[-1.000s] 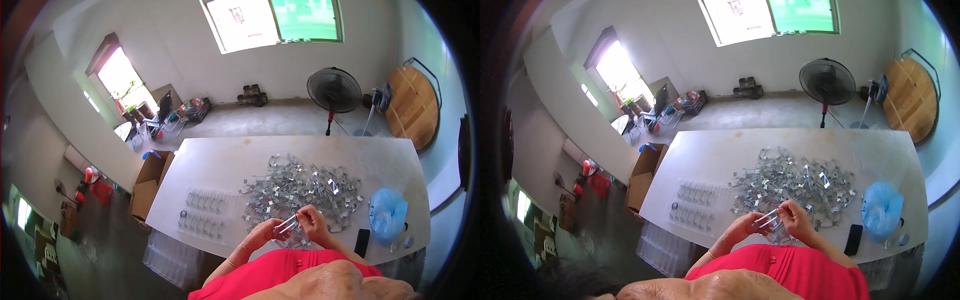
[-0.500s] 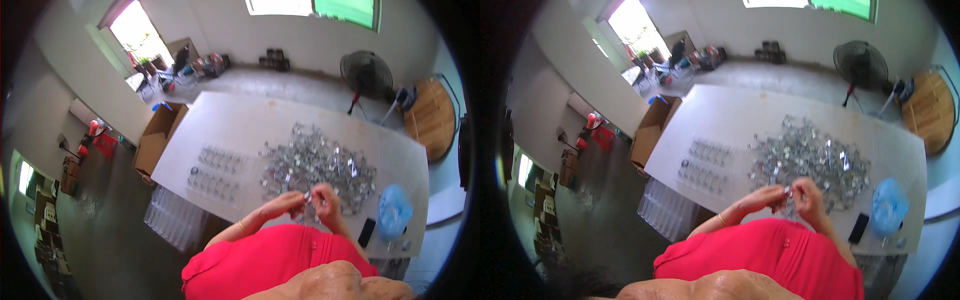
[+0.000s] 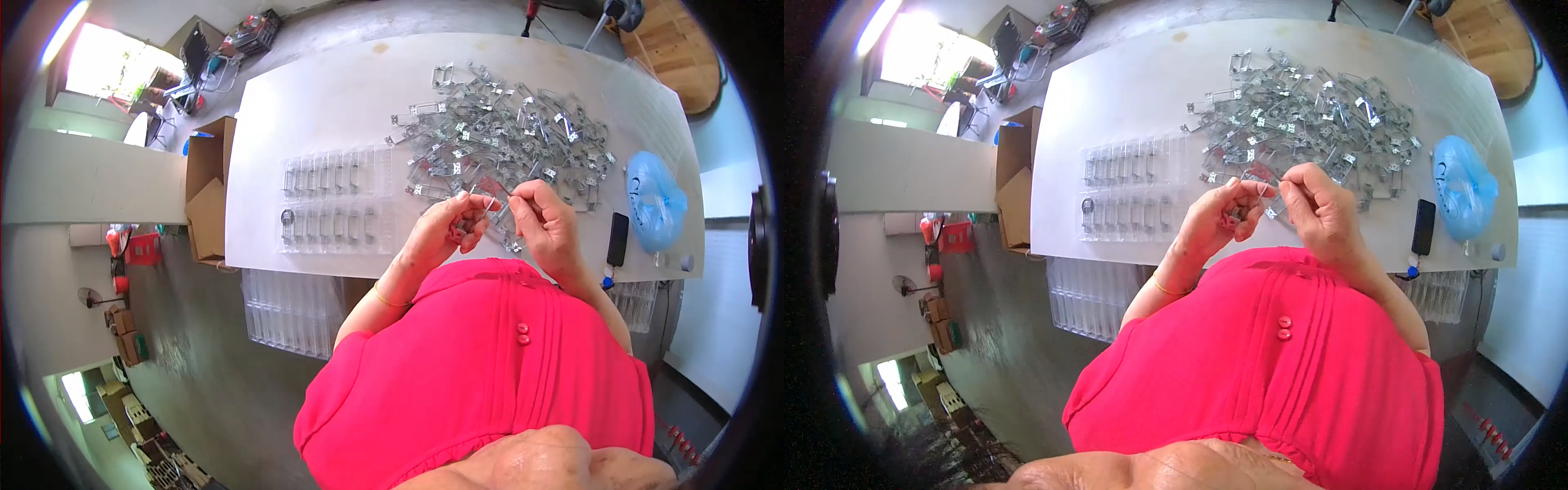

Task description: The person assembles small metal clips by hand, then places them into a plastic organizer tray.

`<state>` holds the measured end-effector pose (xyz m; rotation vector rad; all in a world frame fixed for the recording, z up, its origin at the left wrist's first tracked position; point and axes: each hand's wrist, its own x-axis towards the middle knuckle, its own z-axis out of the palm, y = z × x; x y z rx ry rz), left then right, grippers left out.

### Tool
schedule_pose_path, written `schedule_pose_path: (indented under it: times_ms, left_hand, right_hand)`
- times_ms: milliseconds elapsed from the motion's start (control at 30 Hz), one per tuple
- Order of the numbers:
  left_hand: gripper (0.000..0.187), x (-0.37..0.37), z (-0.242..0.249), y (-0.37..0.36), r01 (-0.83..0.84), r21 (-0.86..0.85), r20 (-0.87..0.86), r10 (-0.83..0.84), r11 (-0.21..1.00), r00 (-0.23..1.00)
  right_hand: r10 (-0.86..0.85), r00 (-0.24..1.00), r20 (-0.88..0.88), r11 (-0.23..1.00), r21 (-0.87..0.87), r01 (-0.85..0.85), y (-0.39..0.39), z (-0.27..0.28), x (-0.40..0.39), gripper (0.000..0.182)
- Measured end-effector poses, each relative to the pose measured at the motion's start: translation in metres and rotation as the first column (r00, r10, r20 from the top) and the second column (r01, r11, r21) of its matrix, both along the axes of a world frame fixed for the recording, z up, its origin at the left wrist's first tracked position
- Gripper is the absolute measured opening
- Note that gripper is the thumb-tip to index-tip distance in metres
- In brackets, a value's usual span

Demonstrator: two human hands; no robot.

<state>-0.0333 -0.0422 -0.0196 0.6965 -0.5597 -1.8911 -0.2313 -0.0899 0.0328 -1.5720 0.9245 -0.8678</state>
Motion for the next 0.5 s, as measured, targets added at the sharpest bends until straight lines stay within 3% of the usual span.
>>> schedule_pose_path:
  times_ms: [67, 300, 400, 467, 500]
  left_hand:
    - [0.058, 0.0022, 0.0000, 0.0010, 0.009, -0.033, 0.157, -0.004, 0.999, 0.988]
    - [0.049, 0.0068, -0.0017, 0.0061, 0.009, -0.071, 0.257, 0.009, 0.997, 0.966]
    - [0.048, 0.0068, -0.0044, 0.0062, 0.009, -0.178, 0.391, 0.062, 0.984, 0.918]
    - [0.049, 0.0046, -0.0007, 0.0078, -0.013, -0.229, 0.611, 0.154, 0.973, 0.777]
    - [0.049, 0.0043, 0.0003, 0.0081, -0.018, -0.224, 0.610, 0.155, 0.974, 0.777]
  right_hand:
    - [-0.015, 0.999, -0.029, 1.000, -0.007, 0.015, 0.0024, 0.0003, 0.0022, 0.004]
    - [-0.031, 0.995, -0.096, 0.998, -0.048, 0.027, 0.0065, -0.0018, 0.0053, 0.003]
    - [-0.022, 0.991, -0.128, 0.999, -0.035, 0.018, 0.0058, 0.0022, 0.0043, 0.004]
    - [-0.007, 0.989, -0.147, 1.000, -0.020, 0.004, 0.0048, 0.0029, 0.0019, 0.004]
    - [0.005, 0.986, -0.164, 1.000, -0.007, -0.007, 0.0042, 0.0029, 0.0010, 0.004]
